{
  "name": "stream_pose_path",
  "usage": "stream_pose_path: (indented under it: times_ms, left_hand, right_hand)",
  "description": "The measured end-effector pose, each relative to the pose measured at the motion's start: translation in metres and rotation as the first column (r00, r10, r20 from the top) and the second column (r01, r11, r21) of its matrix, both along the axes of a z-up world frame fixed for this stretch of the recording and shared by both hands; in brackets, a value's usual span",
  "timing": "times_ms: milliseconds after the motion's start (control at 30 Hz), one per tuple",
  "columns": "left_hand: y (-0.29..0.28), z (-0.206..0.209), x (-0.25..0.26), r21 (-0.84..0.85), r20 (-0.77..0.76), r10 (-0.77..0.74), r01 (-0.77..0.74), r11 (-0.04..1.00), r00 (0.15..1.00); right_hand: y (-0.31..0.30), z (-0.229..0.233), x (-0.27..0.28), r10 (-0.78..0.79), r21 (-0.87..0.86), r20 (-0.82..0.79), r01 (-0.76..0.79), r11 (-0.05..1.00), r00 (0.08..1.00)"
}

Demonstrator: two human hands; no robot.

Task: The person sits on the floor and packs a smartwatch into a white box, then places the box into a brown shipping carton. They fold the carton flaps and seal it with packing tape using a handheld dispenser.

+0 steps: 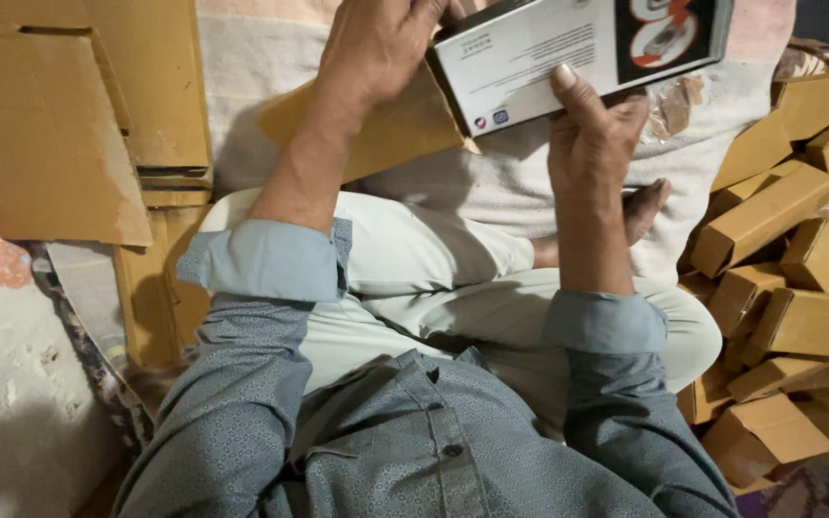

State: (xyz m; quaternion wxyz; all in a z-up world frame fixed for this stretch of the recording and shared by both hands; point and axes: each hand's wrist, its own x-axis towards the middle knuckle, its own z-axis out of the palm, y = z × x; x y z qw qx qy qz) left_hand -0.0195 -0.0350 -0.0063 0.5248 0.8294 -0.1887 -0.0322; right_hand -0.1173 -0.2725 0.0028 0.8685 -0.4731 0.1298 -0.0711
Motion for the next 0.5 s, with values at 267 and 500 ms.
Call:
stream_pose_path:
  times_ms: [267,500]
  left_hand:
    - [-0.009,0.004,-0.008,0.048,0.042,0.08,-0.082,0.995,0.996]
    - [-0.008,-0.004,-0.003,0.217,-0.05,0.117,-0.103,0.971,0.992]
  right_hand:
    - [0.011,-0.013,-0.008,0.009,0.004,-0.02,-0.009,1.0,1.0]
    - [0.034,-0.006,-0.009,0.057,-0.47,0.139,0.015,0.883,0.989]
